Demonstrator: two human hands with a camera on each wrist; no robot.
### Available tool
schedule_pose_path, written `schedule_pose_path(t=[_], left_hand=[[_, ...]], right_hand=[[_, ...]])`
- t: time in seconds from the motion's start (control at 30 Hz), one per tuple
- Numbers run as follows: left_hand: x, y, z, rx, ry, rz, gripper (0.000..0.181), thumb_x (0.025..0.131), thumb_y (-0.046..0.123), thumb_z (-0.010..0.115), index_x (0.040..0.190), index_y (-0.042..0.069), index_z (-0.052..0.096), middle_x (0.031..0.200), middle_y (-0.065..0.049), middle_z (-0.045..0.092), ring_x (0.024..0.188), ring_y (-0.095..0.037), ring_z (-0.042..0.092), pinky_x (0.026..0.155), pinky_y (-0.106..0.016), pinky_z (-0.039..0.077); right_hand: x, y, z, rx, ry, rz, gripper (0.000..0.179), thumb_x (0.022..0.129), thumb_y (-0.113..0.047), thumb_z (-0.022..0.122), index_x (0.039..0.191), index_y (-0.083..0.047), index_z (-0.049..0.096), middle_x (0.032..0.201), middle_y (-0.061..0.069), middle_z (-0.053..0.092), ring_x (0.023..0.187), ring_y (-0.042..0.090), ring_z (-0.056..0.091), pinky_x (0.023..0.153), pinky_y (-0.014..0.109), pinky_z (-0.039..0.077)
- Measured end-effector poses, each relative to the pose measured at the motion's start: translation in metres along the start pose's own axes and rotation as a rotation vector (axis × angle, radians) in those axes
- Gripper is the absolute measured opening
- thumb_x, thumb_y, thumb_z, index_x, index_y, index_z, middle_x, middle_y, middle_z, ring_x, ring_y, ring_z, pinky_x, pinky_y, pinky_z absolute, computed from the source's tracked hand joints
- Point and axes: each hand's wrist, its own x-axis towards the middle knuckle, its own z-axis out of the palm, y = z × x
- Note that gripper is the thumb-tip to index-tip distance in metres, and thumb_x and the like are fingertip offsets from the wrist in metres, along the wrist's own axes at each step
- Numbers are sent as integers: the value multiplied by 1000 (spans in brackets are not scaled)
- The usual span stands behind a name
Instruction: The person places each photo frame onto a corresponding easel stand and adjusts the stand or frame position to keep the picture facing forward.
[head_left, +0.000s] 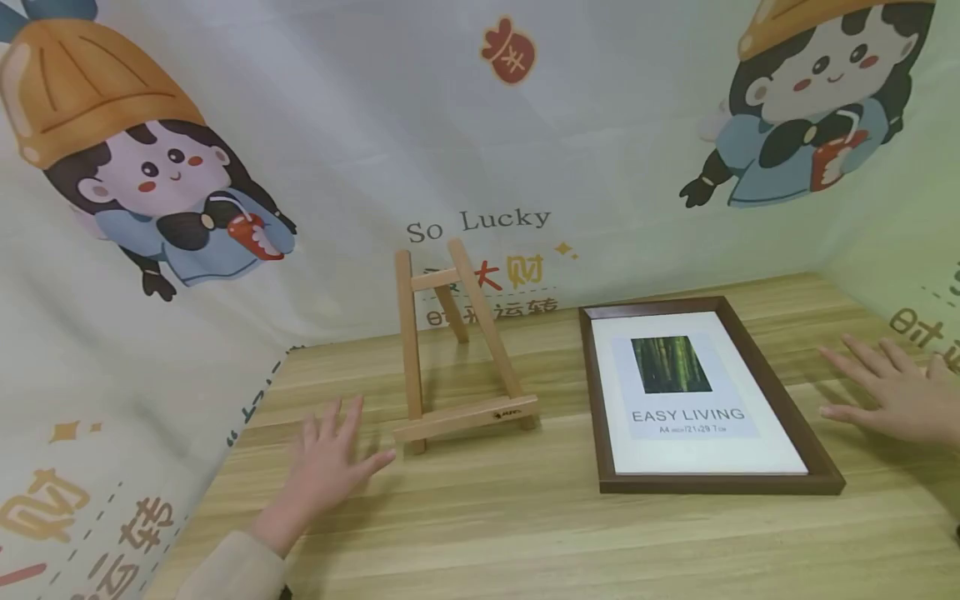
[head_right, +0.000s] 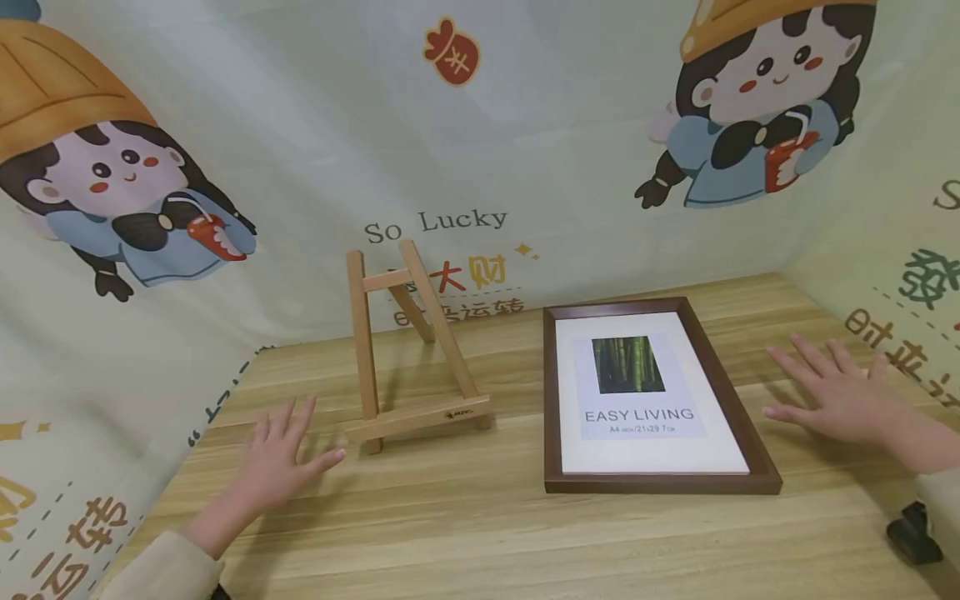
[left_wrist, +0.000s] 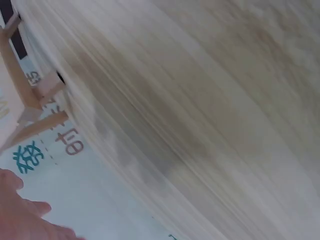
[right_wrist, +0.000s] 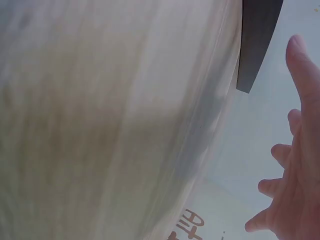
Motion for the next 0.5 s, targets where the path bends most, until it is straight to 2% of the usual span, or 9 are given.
schedule_pose_path(t=[0.1, 0.27, 0.4, 0.5], left_hand=[[1, 7, -2, -75, 34, 37, 89, 85, 59, 49, 146, 4, 15, 147, -27, 14, 128, -55, 15, 104, -67, 13], [1, 30, -8, -222, 19, 32, 88, 85, 59, 49, 145, 2, 17, 146, -23, 25, 130, -43, 27, 105, -58, 25], [3, 52, -10, -373, -3, 7, 83, 86, 52, 55, 144, 3, 22, 137, -19, 43, 120, -37, 45, 98, -53, 40], [3, 66, -10, -500, -16, -5, 75, 86, 42, 59, 143, 4, 27, 126, -16, 53, 110, -33, 54, 89, -47, 48]], right_hand=[[1, -1, 0, 13, 10, 11, 92, 87, -52, 50, 145, -21, -13, 148, 24, -13, 120, 66, 6, 81, 85, 1], [7, -3, -3, 39, 3, 40, 86, 89, -51, 48, 147, -8, 1, 145, 33, 5, 116, 65, 16, 83, 85, 5], [12, -5, -6, 94, 33, 34, 74, 92, -44, 47, 136, 11, 26, 131, 42, 26, 111, 63, 25, 87, 79, 18], [15, -8, -9, 182, 48, 23, 68, 94, -38, 48, 127, 19, 32, 123, 46, 31, 108, 63, 29, 87, 74, 25]])
